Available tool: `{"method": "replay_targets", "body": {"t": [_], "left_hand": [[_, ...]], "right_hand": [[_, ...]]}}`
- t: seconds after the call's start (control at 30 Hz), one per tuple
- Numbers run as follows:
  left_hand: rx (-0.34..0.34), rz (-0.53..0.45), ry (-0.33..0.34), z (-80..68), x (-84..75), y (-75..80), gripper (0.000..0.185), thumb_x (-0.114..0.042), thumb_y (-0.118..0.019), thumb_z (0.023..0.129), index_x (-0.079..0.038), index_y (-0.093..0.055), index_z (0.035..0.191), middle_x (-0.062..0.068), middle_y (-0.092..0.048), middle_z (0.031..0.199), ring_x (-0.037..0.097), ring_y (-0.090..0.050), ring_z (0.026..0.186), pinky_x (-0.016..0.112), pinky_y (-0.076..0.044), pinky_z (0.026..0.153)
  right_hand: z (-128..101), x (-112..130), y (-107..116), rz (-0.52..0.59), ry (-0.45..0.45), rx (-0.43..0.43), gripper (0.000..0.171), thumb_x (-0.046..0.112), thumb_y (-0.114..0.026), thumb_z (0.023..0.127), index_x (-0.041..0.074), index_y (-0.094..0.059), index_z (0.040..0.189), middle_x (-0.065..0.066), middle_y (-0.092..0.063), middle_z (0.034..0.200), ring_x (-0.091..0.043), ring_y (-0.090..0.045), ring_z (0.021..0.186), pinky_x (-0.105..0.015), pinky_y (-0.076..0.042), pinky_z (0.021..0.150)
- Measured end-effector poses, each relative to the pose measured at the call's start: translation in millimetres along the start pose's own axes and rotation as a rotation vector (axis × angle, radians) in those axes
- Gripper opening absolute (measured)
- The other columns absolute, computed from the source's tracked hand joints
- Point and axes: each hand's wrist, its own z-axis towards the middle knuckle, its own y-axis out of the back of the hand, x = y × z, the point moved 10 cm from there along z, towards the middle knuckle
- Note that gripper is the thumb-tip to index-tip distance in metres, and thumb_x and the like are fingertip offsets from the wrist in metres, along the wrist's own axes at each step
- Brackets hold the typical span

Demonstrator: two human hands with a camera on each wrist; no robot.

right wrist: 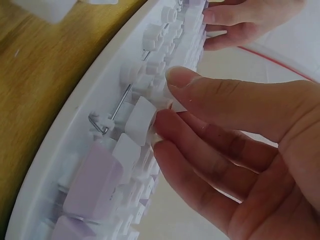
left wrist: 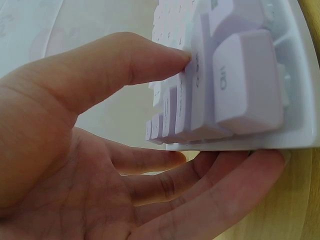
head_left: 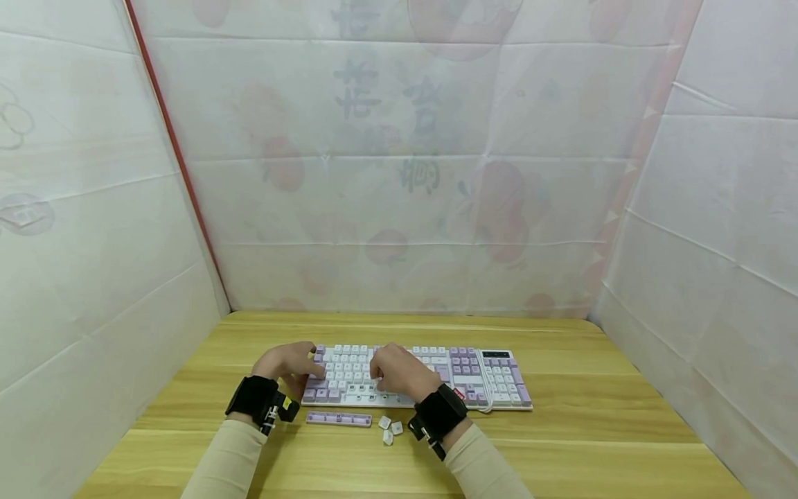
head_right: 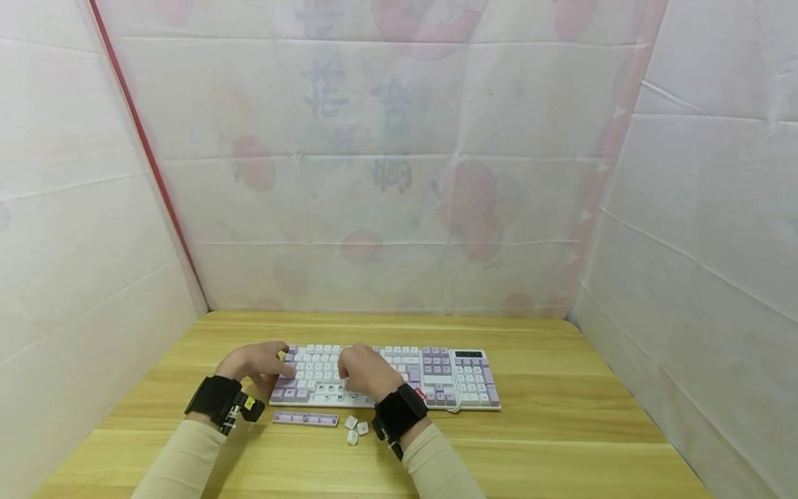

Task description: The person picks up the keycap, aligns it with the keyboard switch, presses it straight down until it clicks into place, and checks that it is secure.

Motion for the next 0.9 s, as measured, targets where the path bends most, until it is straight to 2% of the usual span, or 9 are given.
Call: {"method": "replay_targets", "body": {"t": [0.43, 0.9], "left_hand": [[0.003, -0.024, 0.002, -0.9, 0.6, -0.9, 0.080, -0.021, -0.070, 0.082, 0.004, -0.028, 0.144, 0.017, -0.062, 0.103, 0.024, -0.066, 0.082, 0.041, -0.059, 0.064], [0.001, -0.031, 0.011, -2.3, 0.1, -1.0, 0.079, -0.020, -0.070, 0.082, 0.004, -0.028, 0.144, 0.017, -0.062, 0.098, 0.025, -0.066, 0.080, 0.041, -0.059, 0.063]], "right_hand": [[1.8, -2.4, -0.8, -0.006, -0.025, -0.008, 0.013, 0.006, -0.076, 0.077, 0.017, -0.076, 0.086, 0.006, -0.069, 0.088, -0.005, -0.061, 0.079, -0.018, -0.052, 0.069], [3.3, -2.2, -1.7, -0.003, -0.013, -0.020, 0.014, 0.003, -0.076, 0.076, 0.016, -0.075, 0.082, 0.005, -0.069, 0.085, -0.004, -0.061, 0.077, -0.017, -0.051, 0.066]]}}
